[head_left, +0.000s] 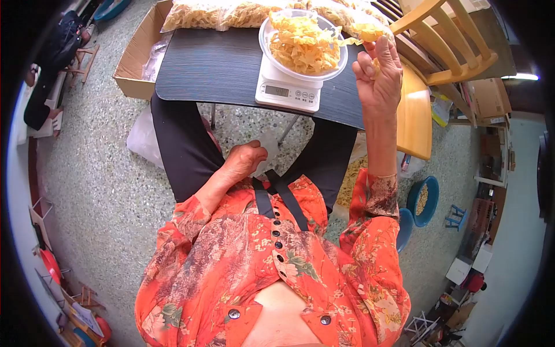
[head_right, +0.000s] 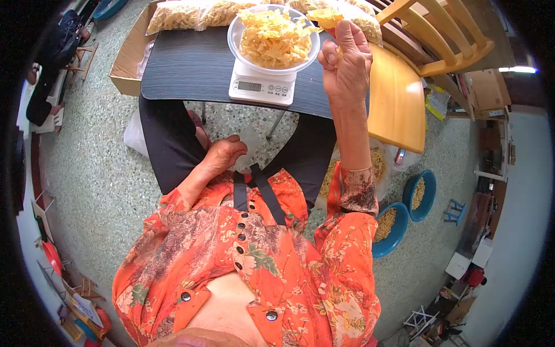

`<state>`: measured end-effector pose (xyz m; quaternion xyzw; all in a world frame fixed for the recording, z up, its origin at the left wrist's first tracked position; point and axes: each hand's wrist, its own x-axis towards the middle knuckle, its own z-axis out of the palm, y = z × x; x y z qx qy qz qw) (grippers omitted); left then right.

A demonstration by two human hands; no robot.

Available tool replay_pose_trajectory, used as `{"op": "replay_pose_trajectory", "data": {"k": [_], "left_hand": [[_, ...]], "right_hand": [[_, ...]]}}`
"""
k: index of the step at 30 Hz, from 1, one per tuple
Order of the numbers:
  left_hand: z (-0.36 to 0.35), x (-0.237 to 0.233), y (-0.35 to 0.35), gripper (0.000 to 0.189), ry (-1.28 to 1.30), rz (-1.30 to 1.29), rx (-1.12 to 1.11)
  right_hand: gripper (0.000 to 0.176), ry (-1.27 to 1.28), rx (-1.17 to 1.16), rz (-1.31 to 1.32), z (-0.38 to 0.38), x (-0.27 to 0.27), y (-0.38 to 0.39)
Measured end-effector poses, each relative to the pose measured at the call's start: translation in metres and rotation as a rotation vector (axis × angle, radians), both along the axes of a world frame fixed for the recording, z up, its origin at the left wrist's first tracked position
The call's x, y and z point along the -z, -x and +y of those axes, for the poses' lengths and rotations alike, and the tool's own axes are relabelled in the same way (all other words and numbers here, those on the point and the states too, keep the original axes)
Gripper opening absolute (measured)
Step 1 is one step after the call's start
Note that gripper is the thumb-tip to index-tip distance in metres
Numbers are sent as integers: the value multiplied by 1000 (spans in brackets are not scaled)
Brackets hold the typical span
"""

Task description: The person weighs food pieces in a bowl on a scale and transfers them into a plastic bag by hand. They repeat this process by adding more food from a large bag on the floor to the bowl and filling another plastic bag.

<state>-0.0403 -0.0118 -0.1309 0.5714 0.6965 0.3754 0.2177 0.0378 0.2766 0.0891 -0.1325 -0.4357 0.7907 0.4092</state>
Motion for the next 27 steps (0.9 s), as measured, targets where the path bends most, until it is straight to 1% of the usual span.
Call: {"op": "replay_pose_trajectory", "data": {"k": [10,13,16,20,22,25,27], "left_hand": [[2,-2,-2,10,12,-83,10],[2,-6,-3,7,3,-154,9],[2,-4,-3,7,6,-171,30],[0,0,-3,7,14,-161,33],[0,1,-1,10,46,-120,50],[-2,2,-2,9,60,-54,56],[-3,2,-4,9,69,-63,46]], "right_hand": [[26,-13,-37,42,-23,13,-7],[28,7,-34,68,-29,13,-7],[28,22,-40,81,-33,13,-9],[27,-11,-48,89,-33,17,-10],[27,-26,-42,87,-32,17,-9],[26,-52,-4,82,-30,11,-6],[24,-243,106,-32,-23,3,-4]]}}
